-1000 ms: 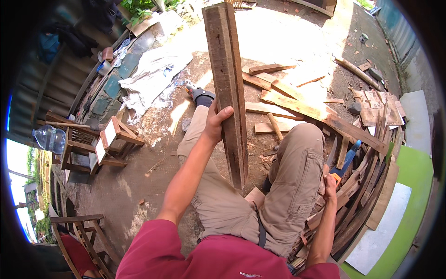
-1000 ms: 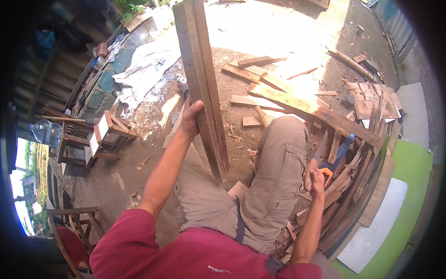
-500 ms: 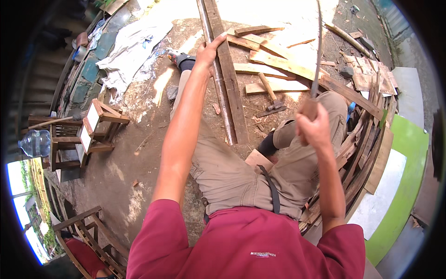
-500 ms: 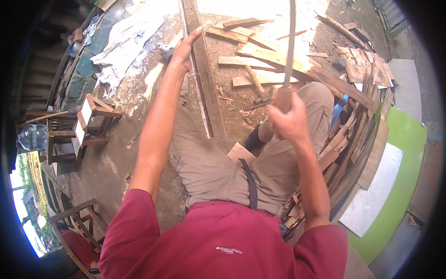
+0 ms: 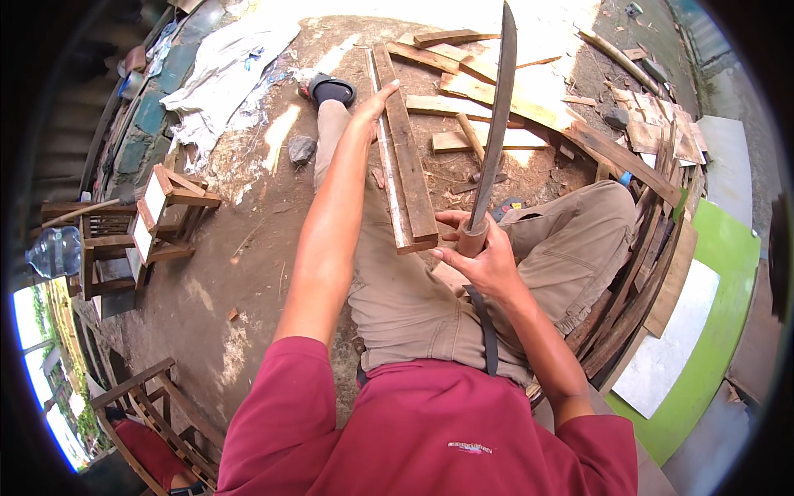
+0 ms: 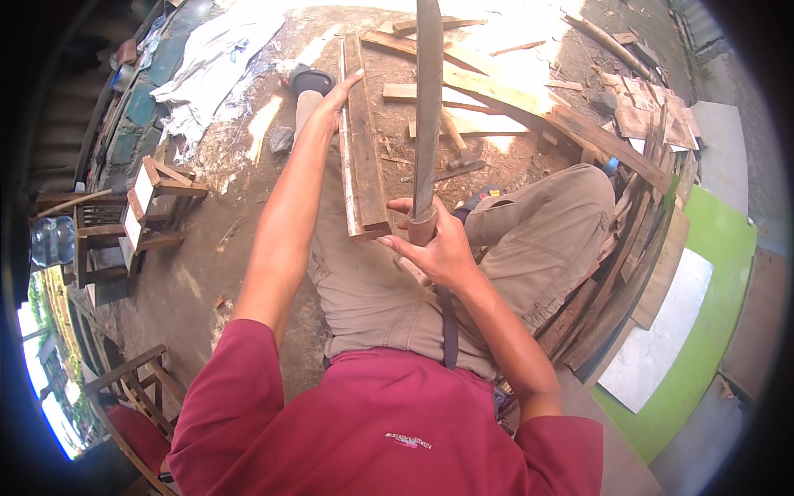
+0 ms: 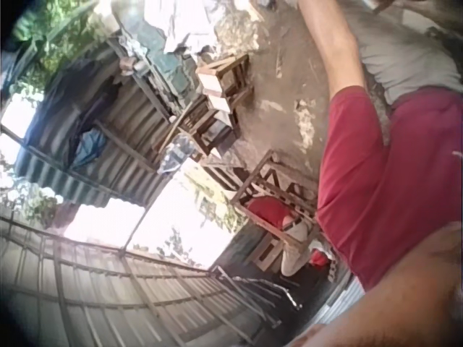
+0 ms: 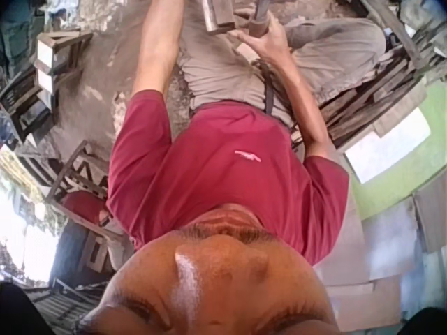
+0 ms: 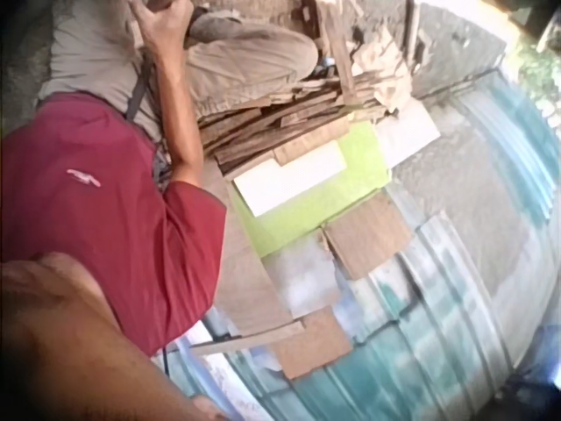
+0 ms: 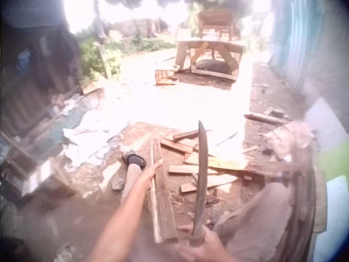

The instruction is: The person sits on the ground and handles several wooden planks, selecting and positioning them. Using a hand saw, the person cuts a plank into smaller pieces, then sets the cut pieces aside among other wood scraps.

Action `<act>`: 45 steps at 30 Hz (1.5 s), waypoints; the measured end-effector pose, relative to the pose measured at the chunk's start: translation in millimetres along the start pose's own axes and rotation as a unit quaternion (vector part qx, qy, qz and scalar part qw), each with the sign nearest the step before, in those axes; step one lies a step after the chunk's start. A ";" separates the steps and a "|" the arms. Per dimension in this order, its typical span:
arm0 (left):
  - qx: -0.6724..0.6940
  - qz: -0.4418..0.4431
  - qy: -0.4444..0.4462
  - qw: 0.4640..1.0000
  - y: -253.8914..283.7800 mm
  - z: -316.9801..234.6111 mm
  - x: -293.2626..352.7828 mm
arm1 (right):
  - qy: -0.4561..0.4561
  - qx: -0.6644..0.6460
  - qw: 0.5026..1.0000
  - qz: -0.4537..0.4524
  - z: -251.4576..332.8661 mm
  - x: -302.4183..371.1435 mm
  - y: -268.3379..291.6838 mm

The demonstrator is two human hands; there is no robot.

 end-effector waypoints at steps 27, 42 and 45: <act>0.103 0.077 -0.385 0.914 -6.9 -52.3 152.2 | 0.235 0.597 0.760 -0.103 181.4 -14.8 142.0; 0.122 0.038 -0.431 0.893 -12.9 -40.7 169.1 | 0.270 0.640 0.716 -0.067 207.4 -10.5 111.1; 0.123 0.041 -0.438 0.889 -10.1 -40.8 171.5 | 0.265 0.649 0.711 -0.057 209.3 -9.6 107.5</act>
Point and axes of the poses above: each hand's wrist, its own x-axis away from the middle knuckle, its own y-axis out of the back of the hand, z = x × y, the point moved 2 cm from there along -x, towards the middle knuckle, and after that the axes turned 14 degrees about -z, right-handed, at the moved point
